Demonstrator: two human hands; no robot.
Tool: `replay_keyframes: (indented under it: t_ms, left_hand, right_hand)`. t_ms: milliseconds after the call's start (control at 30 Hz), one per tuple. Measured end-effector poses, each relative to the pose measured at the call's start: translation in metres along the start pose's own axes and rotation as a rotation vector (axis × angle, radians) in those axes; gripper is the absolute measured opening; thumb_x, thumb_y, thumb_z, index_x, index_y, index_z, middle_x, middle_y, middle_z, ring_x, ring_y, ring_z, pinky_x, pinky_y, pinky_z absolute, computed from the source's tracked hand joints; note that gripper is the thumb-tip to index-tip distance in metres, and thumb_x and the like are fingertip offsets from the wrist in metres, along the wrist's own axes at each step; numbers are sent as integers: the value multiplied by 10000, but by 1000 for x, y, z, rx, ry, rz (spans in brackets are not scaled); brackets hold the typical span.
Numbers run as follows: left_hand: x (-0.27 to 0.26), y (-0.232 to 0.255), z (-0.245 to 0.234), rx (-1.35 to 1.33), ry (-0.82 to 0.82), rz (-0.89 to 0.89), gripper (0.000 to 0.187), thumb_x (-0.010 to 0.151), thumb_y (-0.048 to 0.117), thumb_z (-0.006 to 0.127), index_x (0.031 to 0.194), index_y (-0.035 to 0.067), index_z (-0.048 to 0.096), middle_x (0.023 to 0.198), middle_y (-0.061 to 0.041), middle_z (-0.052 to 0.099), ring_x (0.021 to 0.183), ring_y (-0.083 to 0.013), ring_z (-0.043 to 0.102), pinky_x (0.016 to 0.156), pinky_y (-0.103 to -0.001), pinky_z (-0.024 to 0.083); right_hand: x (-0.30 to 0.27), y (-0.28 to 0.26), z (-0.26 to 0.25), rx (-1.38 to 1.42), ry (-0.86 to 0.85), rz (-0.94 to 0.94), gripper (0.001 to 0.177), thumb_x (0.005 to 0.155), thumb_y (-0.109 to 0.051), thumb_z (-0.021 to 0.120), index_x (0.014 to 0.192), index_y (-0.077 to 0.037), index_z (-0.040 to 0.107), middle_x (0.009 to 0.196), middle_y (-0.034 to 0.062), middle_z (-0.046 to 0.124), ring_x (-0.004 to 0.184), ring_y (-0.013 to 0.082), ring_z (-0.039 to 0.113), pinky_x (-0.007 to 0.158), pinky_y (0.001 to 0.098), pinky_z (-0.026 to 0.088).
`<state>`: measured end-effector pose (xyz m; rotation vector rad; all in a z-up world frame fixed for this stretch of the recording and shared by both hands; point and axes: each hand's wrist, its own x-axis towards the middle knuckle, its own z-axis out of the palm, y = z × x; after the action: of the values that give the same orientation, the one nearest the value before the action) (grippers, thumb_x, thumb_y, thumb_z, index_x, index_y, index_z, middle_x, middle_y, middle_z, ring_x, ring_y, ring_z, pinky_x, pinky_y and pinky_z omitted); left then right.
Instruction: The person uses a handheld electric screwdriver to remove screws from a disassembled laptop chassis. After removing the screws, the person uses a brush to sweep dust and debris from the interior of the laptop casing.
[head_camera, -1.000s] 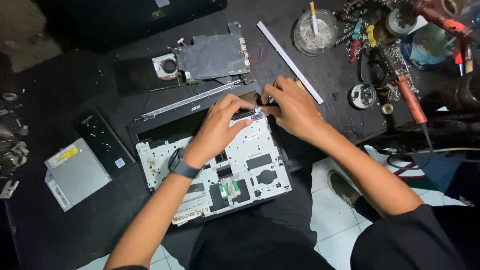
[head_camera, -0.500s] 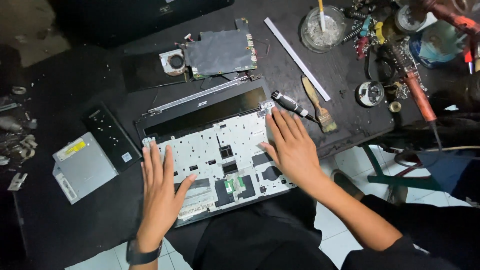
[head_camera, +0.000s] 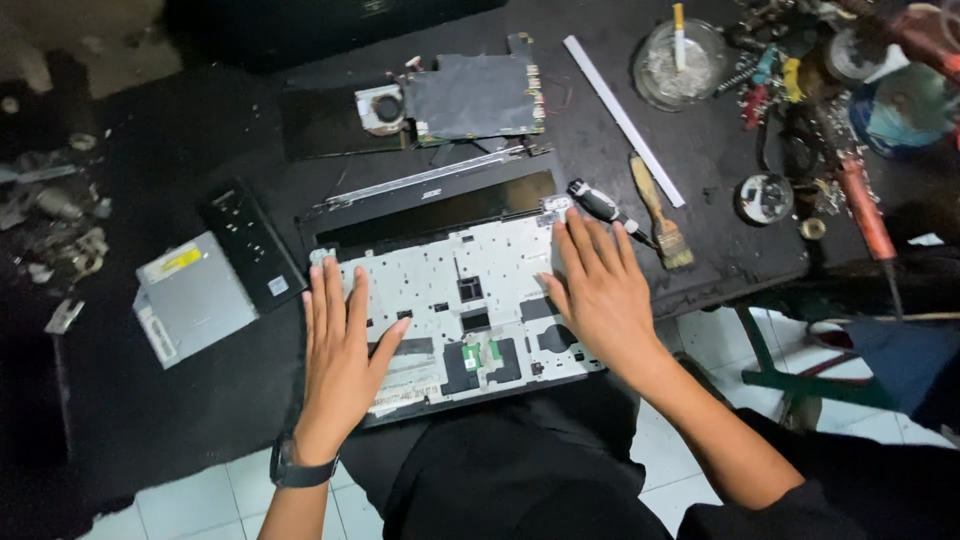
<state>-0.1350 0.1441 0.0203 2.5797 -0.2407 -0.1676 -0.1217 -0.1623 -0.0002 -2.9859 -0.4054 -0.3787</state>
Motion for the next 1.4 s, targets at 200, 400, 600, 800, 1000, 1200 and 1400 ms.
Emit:
replay_keyframes:
  t_ms: [200,400,600,800,1000,1200,1400]
  left_hand:
    - [3,-45,-30,87,211,-19,431,976,278,709,1374,118,658,1410,-88,557,1206,-330,561,1065,-498,429]
    - [39,-69,-58,211,168,31,285,1015,298,694,1285,218,740,1184,12,673,1050,-226,587,888,-399,466]
    - [61,-77,-57,274,49,42,154,1000,313,709,1115,240,781,1102,33,671,990,-173,545,815,-357,408]
    - [68,-78,-64,174,36,65,116,959,254,759,1060,197,769,1069,-19,663,1001,-253,579,873,-409,433]
    - [59,-80,-54,185,99,50,145,997,268,720,1137,236,739,1126,5,633,1056,-263,566,921,-459,425]
    - [26,-15,-38,55,71,67,477,955,121,689,1423,92,601,1472,-218,487,1283,-507,520,1026,-607,418]
    - [6,6,6,152,-38,161,701,1027,407,568,1629,126,344,1682,-314,157,1529,-547,64,1201,-657,54]
  right_hand:
    - [-2,3,5,-56,74,-69,537,1015,-387,609,1395,-9,637,1430,200,635,1326,332,577,1209,510,327]
    - [-2,-2,0,-78,78,-78,517,1028,-355,628,1406,-3,654,1456,200,637,1325,331,587,1236,503,311]
    - [-3,-3,-3,-77,63,-73,507,1038,-335,624,1423,-6,651,1471,202,634,1331,340,592,1243,514,299]
    - [-3,-2,0,-74,72,-75,510,1035,-331,639,1420,3,655,1457,216,642,1312,350,604,1241,527,288]
    - [-1,2,5,-38,81,-75,520,1041,-370,618,1399,7,640,1434,230,629,1316,356,587,1208,556,287]
    - [0,-3,1,5,61,-18,521,1029,-353,612,1413,-1,615,1451,220,603,1335,357,559,1212,584,228]
    - [2,-3,-1,17,1,13,535,1032,-353,568,1429,6,577,1474,235,562,1287,352,566,1212,603,195]
